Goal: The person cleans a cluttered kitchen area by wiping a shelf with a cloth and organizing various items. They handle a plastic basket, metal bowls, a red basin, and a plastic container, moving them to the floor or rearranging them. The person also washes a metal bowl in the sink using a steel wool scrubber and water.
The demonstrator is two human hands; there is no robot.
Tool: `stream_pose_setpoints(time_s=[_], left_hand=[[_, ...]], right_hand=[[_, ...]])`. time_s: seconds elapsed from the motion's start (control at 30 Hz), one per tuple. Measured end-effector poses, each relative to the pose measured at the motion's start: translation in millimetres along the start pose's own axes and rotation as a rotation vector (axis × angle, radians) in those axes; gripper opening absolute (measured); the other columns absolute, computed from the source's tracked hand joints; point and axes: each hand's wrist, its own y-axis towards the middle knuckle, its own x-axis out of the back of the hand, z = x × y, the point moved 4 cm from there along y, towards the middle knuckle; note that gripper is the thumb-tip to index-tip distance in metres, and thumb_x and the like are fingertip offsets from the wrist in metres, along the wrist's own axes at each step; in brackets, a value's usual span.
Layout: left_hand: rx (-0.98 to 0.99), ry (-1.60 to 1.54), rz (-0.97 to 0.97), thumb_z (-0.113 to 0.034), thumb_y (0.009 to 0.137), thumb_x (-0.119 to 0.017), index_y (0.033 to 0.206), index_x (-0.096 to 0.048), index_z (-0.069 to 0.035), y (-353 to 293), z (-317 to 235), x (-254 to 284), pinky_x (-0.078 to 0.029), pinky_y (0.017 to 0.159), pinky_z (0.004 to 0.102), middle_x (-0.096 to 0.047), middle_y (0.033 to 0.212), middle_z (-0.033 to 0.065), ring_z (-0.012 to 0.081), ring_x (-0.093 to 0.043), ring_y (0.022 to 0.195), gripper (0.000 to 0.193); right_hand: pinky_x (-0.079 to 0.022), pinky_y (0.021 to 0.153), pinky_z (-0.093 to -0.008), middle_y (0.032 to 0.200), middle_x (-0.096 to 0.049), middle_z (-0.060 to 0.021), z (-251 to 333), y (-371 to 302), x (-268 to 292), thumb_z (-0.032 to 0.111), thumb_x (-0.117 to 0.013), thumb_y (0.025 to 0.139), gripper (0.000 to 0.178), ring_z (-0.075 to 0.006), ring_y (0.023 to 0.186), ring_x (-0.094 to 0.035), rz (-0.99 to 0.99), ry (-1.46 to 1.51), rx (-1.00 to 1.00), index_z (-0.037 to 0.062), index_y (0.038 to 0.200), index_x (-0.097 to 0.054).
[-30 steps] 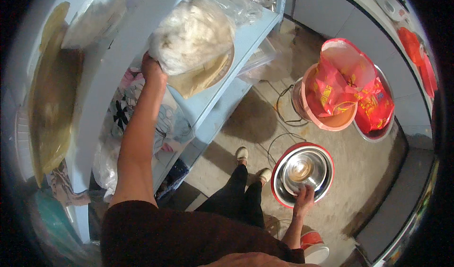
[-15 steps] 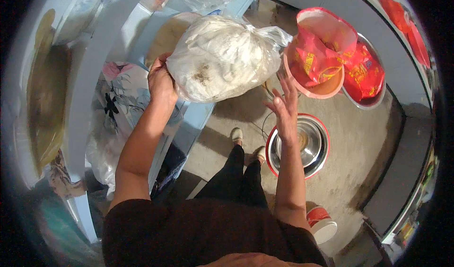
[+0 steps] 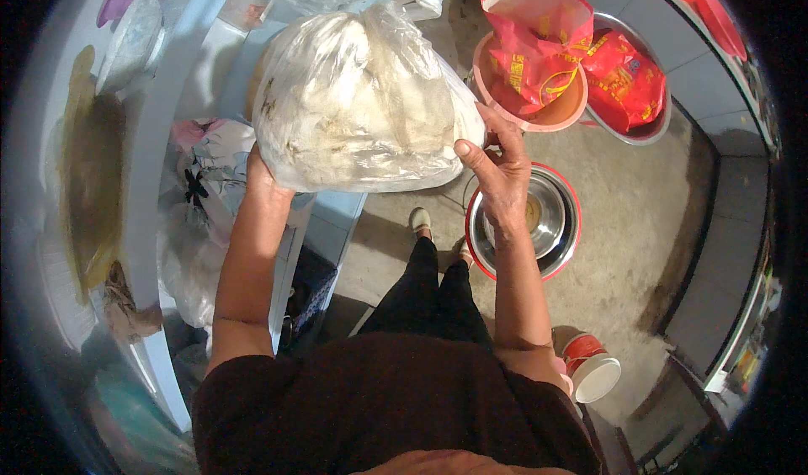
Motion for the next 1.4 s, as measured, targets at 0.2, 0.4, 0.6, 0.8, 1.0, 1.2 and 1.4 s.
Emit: stream_pose_setpoints(time_s=[0.2, 0.4, 0.6, 0.8, 1.0, 1.2, 1.4], left_hand=[[0.027, -0.007, -0.025, -0.03, 0.094, -0.043, 0.131, -0.039, 0.001, -15.3, 9.1, -20.9, -0.047, 0.093, 0.0448, -0.05, 0.127, 0.0162, 0.0303, -0.053, 0.111, 0.049], [-0.006, 0.005, -0.044, -0.03, 0.094, -0.043, 0.129, -0.042, 0.0, -34.6, 21.7, -8.7, -0.047, 0.092, 0.0419, -0.052, 0.125, 0.0141, 0.027, -0.054, 0.11, 0.046], [-0.151, 0.117, -0.134, -0.03, 0.094, -0.044, 0.127, -0.045, -0.001, -76.7, 48.6, 7.7, -0.047, 0.091, 0.039, -0.053, 0.123, 0.012, 0.0238, -0.055, 0.109, 0.043], [0.02, -0.285, -0.529, -0.024, 0.09, -0.044, 0.112, -0.056, -0.002, -121.6, 101.4, 15.2, -0.045, 0.093, 0.0354, -0.062, 0.105, 0.0098, 0.0217, -0.059, 0.099, 0.034], [0.039, -0.594, -0.365, -0.043, 0.09, -0.045, 0.123, -0.051, -0.008, -179.0, 120.5, 20.6, -0.037, 0.1, 0.0452, -0.057, 0.118, 0.0102, 0.0264, -0.052, 0.111, 0.048], [0.057, -0.367, -0.342, -0.046, 0.088, -0.051, 0.132, -0.044, -0.017, -224.8, 140.9, 28.0, -0.032, 0.105, 0.0471, -0.046, 0.134, 0.0046, 0.0244, -0.042, 0.124, 0.053], [-0.181, -0.474, -0.122, -0.046, 0.089, -0.046, 0.137, -0.037, -0.018, -264.6, 142.1, 49.0, -0.027, 0.108, 0.0482, -0.04, 0.139, 0.0044, 0.0249, -0.037, 0.128, 0.056]], right_hand=[[-0.044, 0.07, -0.0229, 0.096, -0.051, -0.0002, 21.0, -15.8, 11.4, 0.015, -0.079, 0.072, 0.046, -0.0092, 0.082, -0.051, -0.022, 0.021, -0.039, 0.0044, 0.113, -0.061], [-0.045, 0.067, -0.0222, 0.093, -0.062, -0.0047, 31.4, -24.7, 17.7, 0.009, -0.076, 0.074, 0.041, -0.0093, 0.076, -0.056, -0.003, 0.169, -0.056, 0.0004, 0.11, -0.058], [-0.044, 0.067, -0.0225, 0.091, -0.062, -0.0033, 27.7, -37.6, 27.2, 0.007, -0.069, 0.079, 0.034, -0.01, 0.079, -0.055, 0.01, 0.007, -0.136, 0.0, 0.11, -0.058], [-0.039, 0.088, -0.0309, 0.103, -0.059, -0.0072, 0.6, -50.7, 52.5, 0.013, -0.062, 0.084, 0.026, -0.0162, 0.098, -0.053, 0.109, -0.112, -0.121, -0.001, 0.105, -0.058], [-0.034, 0.099, -0.0347, 0.124, -0.051, -0.0119, -32.5, -64.9, 36.4, 0.004, -0.051, 0.087, 0.017, -0.0211, 0.114, -0.047, 0.219, 0.197, -0.194, 0.0028, 0.104, -0.056], [-0.032, 0.103, -0.0383, 0.133, -0.045, -0.0128, -40.9, -61.9, -0.6, 0.006, -0.05, 0.09, 0.014, -0.0243, 0.121, -0.043, 0.342, 0.248, -0.238, 0.005, 0.103, -0.056], [-0.028, 0.107, -0.0431, 0.135, -0.043, -0.0167, -23.0, -80.4, -71.6, 0.014, -0.051, 0.093, 0.018, -0.0287, 0.125, -0.04, 0.662, 0.308, -0.124, 0.0073, 0.108, -0.058]])
